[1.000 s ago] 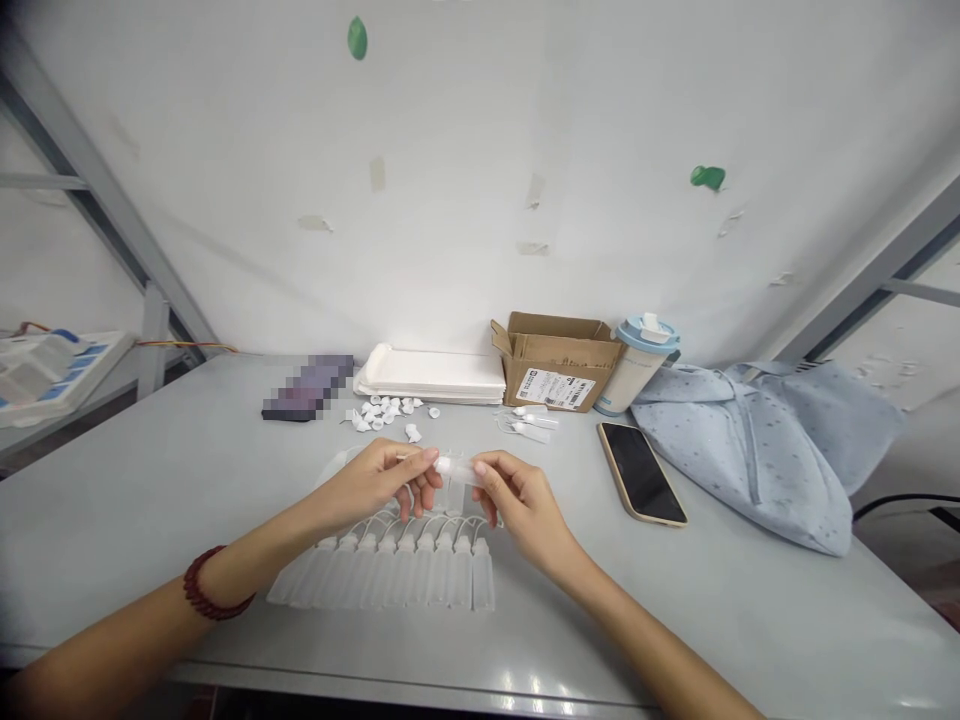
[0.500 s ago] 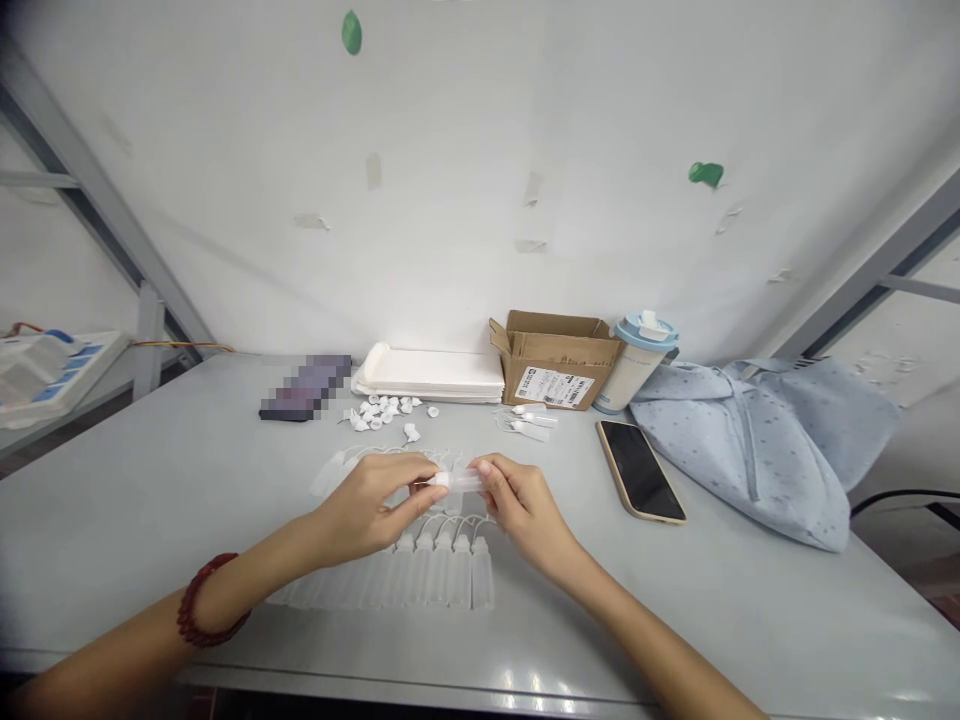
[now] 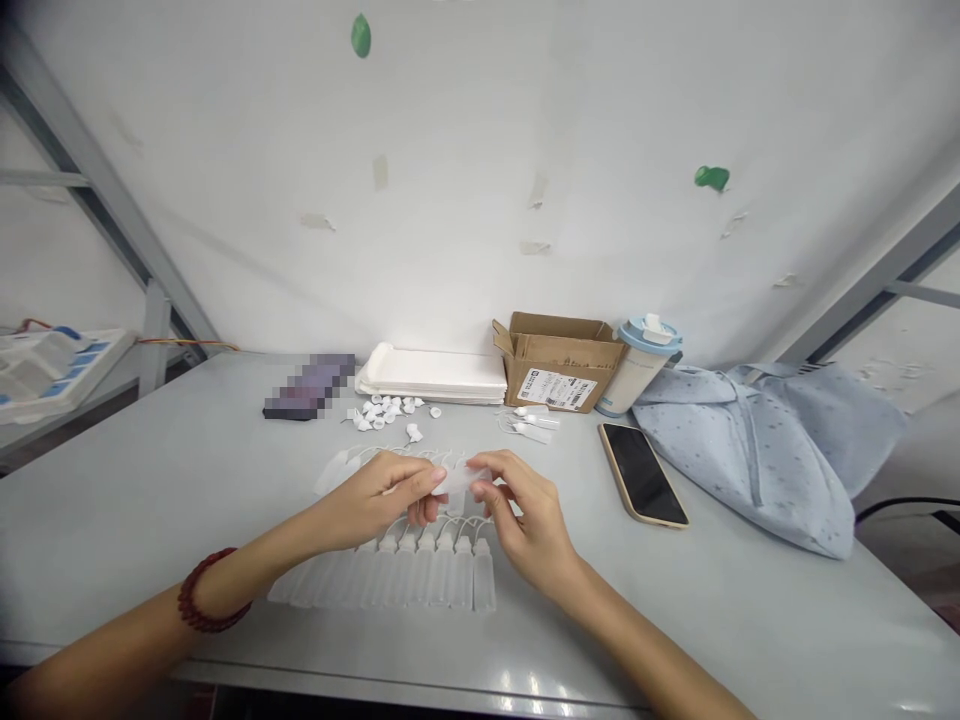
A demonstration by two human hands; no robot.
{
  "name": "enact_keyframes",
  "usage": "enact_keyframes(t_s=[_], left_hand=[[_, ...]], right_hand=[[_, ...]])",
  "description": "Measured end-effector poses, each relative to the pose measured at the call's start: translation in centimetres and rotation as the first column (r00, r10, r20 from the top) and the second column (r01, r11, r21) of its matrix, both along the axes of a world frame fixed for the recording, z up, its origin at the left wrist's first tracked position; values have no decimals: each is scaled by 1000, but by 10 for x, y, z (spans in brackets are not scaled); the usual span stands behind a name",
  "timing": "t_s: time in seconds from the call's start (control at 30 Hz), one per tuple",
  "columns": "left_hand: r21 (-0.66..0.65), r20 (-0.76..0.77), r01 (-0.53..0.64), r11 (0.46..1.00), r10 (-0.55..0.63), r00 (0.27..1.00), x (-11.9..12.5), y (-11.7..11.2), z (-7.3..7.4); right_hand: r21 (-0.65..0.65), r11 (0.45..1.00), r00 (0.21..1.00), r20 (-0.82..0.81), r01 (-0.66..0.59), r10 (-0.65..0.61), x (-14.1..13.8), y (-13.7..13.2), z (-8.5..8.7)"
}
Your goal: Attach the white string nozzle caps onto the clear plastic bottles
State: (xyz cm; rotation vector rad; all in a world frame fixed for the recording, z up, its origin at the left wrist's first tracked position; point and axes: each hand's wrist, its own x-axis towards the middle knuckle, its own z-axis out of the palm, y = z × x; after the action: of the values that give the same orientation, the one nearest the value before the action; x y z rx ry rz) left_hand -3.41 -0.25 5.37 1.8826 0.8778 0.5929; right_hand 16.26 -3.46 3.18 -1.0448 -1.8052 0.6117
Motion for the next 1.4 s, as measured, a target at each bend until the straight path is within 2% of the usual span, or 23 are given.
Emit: enact_keyframes(t_s=[0.1,0.17,0.33,0.43,0.5,0.6,0.73,0.83,0.97,1.03,1.17,1.27,1.33,1.4], left_hand=[[-152,59,60,987,-51,997,2,0,-1],[-160,76,47,986,-35,997,2,-1,-1],[10,40,-60,998,60,997,1,-4,-1],[102,15,-63,993,62,998,1,-5,-1],[208,-4,-55,977,57,998,2,-6,-3],[441,-12,-57,896,69,998,3,-6,-10],[707,22,-61,705,64,998,2,-4,-17],[785,6,-38,619,54,999,1,-3,-20],[823,-40,-7,568,71,997,0,-2,-23],[811,-82,18,585,84,993,1,-1,-23],[695,-182,53,718,104,978,-2,6,-19],[609,-221,6,793,163,962,-11,19,-12],[599,-236,-62,798,251,939,-22,32,-10],[616,-274,-112,779,345,897,-33,46,-10]], right_hand=[[81,997,1000,5,4,-4,0,-1,1],[95,995,1000,26,5,-8,1,0,2],[146,989,992,124,-10,-8,2,1,1],[175,984,987,162,-15,-14,3,1,2],[138,990,986,167,-12,-11,3,1,3],[11,999,991,130,-32,30,4,1,5],[-153,986,997,13,-71,74,5,2,5],[-270,957,994,-74,-103,86,5,4,5],[-387,911,981,-178,-144,79,4,5,6],[-420,895,976,-206,-151,68,3,6,7],[-397,911,984,-175,-111,44,2,10,5],[-315,949,991,-125,-5,-37,8,21,0],[-212,969,990,-43,125,-137,17,32,-6],[-68,967,968,83,245,-239,28,43,-12]])
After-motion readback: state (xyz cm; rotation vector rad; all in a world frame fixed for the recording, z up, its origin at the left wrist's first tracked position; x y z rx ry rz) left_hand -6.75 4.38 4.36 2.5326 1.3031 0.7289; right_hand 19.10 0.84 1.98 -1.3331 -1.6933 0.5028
